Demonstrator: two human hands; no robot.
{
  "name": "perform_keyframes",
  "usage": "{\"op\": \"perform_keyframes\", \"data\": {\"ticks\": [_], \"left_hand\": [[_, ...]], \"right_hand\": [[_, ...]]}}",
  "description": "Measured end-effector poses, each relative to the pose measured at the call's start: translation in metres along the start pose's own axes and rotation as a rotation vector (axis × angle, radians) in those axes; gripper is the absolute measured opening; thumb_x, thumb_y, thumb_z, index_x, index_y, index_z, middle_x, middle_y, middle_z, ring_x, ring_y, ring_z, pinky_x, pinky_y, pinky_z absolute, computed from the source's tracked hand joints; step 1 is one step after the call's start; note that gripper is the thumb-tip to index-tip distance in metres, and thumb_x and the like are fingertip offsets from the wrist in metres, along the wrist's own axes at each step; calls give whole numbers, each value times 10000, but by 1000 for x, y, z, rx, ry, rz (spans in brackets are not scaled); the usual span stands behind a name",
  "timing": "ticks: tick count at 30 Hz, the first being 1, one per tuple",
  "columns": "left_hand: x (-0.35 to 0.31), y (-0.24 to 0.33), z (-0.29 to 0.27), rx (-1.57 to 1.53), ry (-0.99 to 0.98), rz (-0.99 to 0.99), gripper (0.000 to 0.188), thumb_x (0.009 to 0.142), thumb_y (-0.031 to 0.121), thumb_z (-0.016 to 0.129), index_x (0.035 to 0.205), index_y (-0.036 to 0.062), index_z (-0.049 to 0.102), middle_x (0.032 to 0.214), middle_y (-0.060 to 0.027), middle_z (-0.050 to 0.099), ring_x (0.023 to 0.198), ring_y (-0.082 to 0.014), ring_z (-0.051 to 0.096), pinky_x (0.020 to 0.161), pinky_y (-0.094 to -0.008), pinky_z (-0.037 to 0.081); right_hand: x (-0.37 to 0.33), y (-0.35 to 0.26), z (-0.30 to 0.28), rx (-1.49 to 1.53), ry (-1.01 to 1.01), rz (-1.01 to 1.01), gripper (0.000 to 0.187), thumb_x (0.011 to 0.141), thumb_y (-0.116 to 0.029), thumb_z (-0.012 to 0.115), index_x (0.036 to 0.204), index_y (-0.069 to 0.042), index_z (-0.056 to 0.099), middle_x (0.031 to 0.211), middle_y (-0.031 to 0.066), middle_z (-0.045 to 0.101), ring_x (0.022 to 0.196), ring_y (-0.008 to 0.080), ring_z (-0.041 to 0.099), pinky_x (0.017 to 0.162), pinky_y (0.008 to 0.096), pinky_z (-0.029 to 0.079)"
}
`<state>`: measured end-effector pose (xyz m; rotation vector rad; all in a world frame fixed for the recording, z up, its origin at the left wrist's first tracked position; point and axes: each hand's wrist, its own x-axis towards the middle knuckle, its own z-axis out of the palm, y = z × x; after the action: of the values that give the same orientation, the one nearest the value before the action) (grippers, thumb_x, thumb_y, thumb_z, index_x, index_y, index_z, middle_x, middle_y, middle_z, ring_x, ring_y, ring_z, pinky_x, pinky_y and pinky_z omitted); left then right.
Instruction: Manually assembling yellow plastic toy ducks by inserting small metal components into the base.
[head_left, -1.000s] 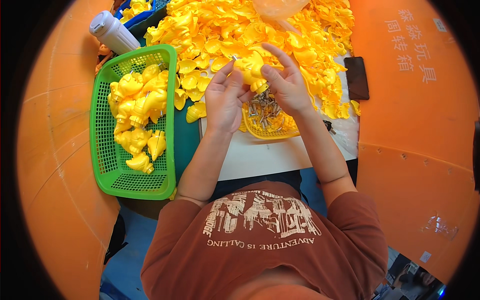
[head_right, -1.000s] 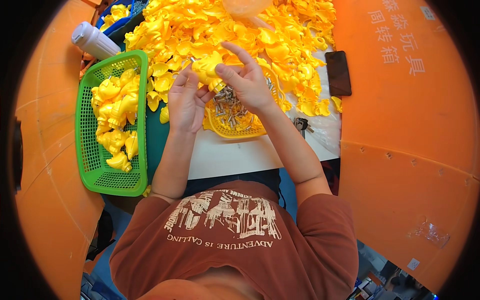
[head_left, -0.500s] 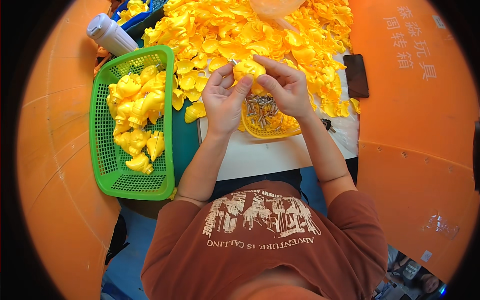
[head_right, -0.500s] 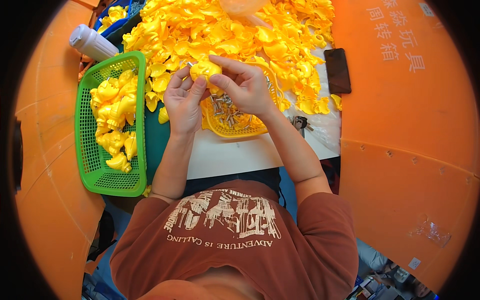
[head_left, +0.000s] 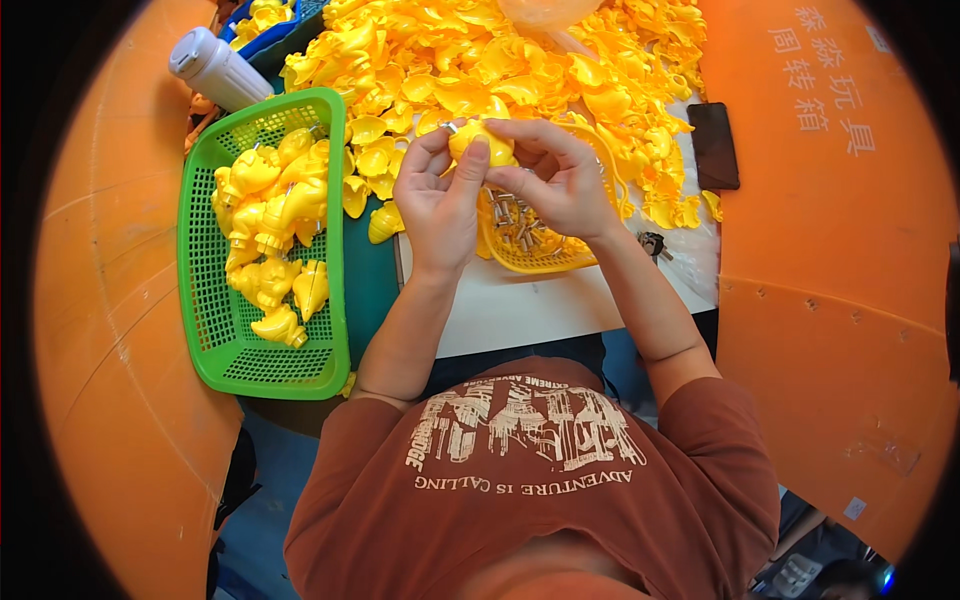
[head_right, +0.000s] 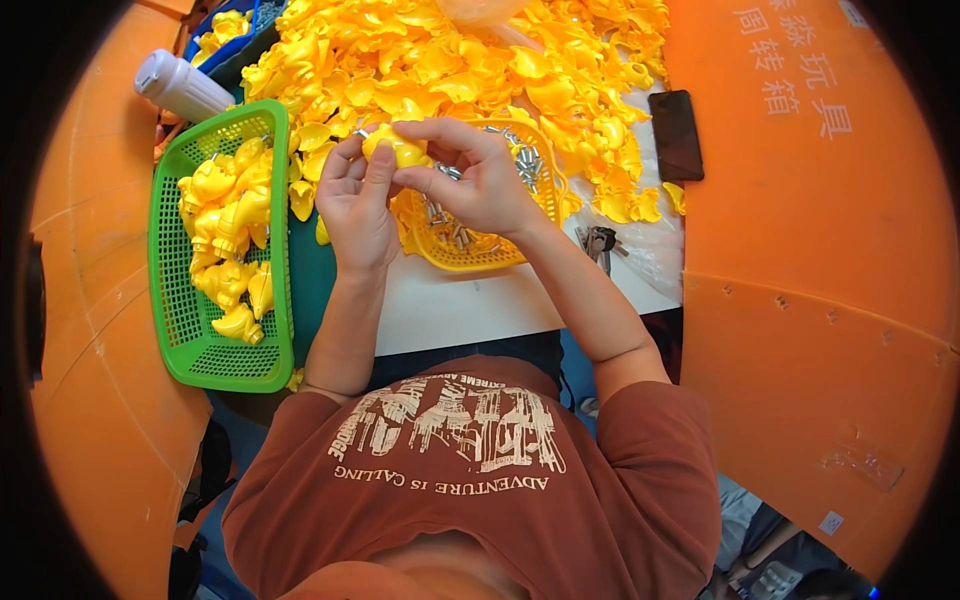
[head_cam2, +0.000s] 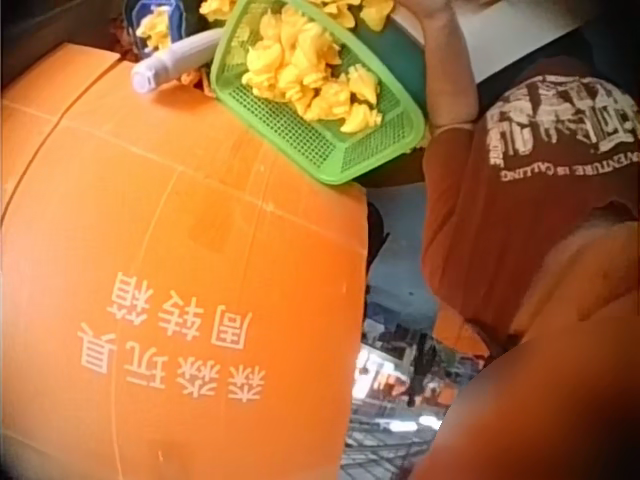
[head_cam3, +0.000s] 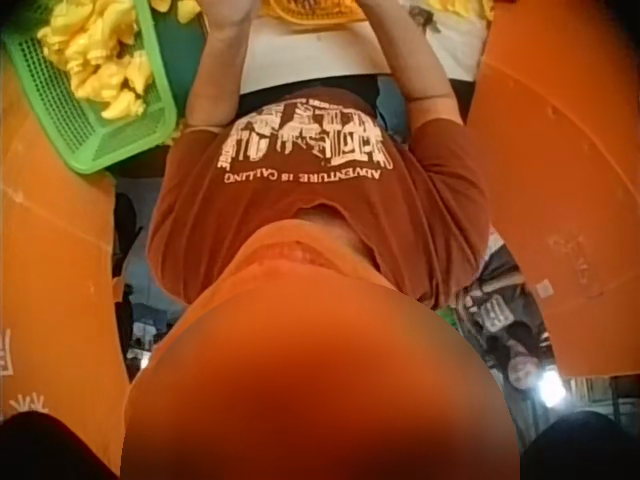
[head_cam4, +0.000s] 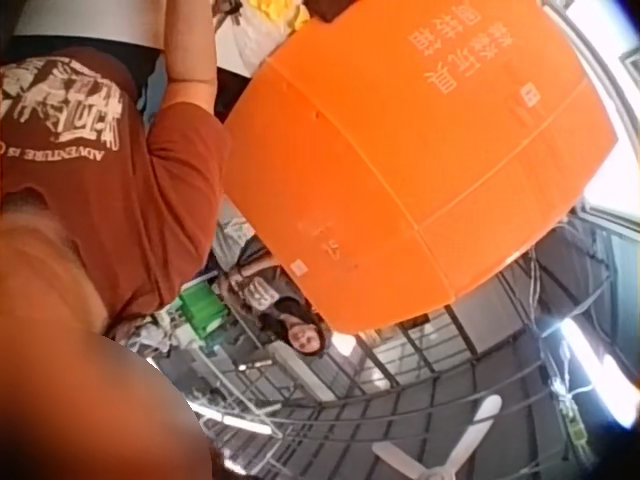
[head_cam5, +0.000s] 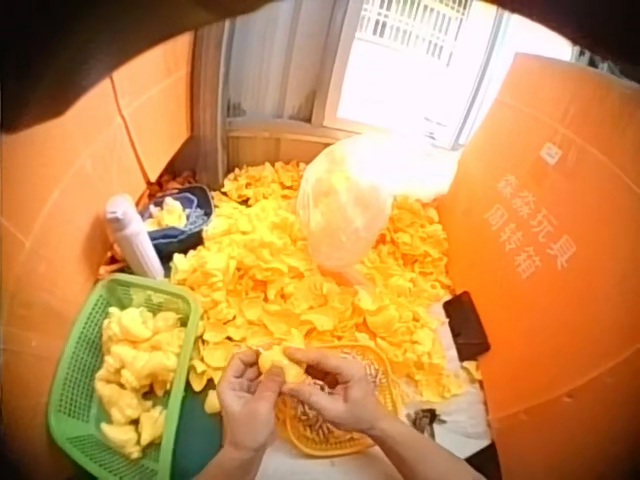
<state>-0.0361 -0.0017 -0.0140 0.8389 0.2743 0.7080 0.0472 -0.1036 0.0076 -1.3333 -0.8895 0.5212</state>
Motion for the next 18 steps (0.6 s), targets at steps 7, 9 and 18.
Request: {"op": "perform_keyframes", "data": {"ticks": [7, 9, 18], "left_hand": [[7, 2, 0, -369, -49, -78, 234, 874, 26, 553, 1097, -13, 495, 1105, -128, 583, 930, -161, 607, 763, -266, 532], [8, 0, 1, -367, -60, -73, 251, 875, 27, 551, 1116, -13, 491, 1125, -127, 579, 952, -166, 602, 774, -272, 531], [7, 0, 0, -467, -44, -192, 269, 900, 130, 545, 1141, 11, 520, 1160, -116, 562, 981, -198, 594, 819, -320, 507]], "right_hand": [[8, -3, 12, 332, 59, 116, 592, 785, 54, 629, 1313, 29, 363, 1158, 172, 558, 1023, 205, 575, 854, 308, 489], [9, -6, 11, 360, 60, 161, 604, 781, 50, 636, 1313, 48, 350, 1165, 177, 553, 1020, 210, 578, 860, 310, 484], [8, 1, 10, 499, 120, 211, 543, 780, 23, 642, 1268, 64, 408, 1184, 129, 556, 1107, 178, 525, 918, 297, 431]]}}
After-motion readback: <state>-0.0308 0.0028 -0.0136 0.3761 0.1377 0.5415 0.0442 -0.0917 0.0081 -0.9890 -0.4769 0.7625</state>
